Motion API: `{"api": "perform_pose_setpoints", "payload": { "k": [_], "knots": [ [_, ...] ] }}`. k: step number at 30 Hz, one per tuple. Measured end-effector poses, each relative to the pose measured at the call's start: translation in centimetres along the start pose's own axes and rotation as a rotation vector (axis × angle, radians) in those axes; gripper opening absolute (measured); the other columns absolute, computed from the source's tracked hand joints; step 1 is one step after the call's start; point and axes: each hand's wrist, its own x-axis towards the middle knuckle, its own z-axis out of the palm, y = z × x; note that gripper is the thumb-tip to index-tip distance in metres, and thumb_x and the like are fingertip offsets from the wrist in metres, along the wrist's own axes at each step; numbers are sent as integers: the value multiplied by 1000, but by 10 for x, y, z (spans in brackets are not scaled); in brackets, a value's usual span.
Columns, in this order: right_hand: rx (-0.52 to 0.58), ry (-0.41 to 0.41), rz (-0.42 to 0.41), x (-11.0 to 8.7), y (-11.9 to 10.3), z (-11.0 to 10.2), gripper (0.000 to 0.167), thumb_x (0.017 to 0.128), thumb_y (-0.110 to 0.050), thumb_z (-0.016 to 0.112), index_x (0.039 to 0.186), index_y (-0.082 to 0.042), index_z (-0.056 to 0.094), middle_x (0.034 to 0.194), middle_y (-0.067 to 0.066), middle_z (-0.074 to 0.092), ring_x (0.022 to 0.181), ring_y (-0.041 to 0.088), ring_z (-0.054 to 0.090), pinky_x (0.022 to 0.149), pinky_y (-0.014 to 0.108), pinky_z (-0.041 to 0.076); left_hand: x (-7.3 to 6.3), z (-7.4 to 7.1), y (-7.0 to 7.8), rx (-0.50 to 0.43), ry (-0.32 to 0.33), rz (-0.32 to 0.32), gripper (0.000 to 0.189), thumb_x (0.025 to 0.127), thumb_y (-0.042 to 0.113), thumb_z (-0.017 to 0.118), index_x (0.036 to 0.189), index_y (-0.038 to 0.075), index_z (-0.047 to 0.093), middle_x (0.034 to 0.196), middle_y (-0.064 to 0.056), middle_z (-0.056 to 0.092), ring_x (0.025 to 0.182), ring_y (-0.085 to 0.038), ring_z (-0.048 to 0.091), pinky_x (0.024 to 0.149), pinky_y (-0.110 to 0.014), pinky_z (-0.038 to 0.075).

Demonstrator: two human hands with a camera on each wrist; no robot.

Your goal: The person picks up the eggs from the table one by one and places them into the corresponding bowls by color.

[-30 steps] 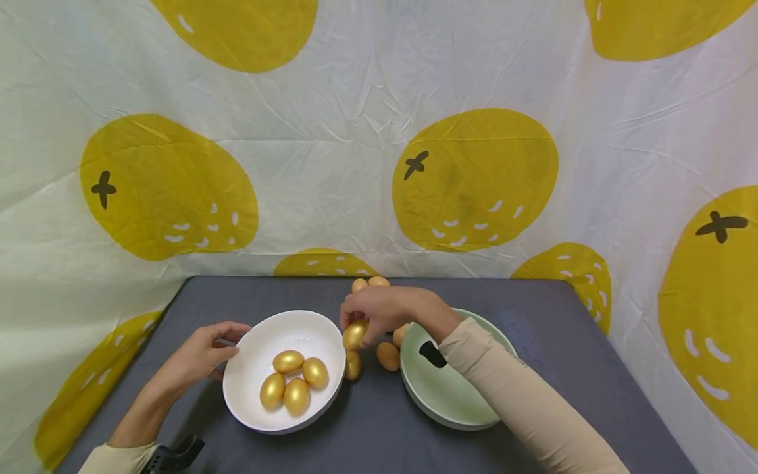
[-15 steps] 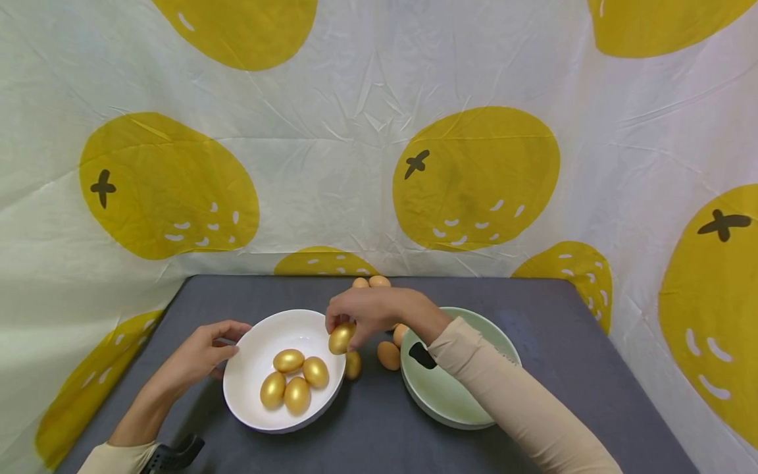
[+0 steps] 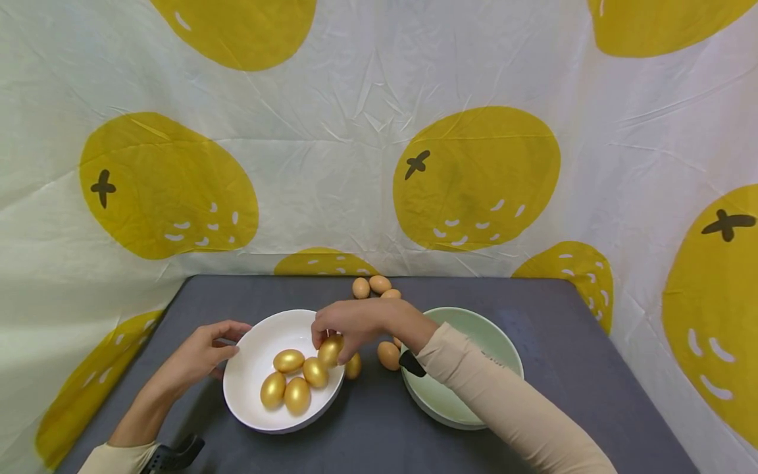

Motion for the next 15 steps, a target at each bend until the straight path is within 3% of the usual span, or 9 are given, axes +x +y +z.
{"api": "perform_pose_setpoints", "payload": {
  "k": [15],
  "knots": [
    [-58,-92,-42,23,-12,14,35,84,-19,84,116,-15,69,110,-6,61,99,3,55,89,10,42,-1,1,0,-21,-3,4,39,95,-3,57,134,0,60,115,-20,63,96,-29,69,61,-45,62]
  ]
}}
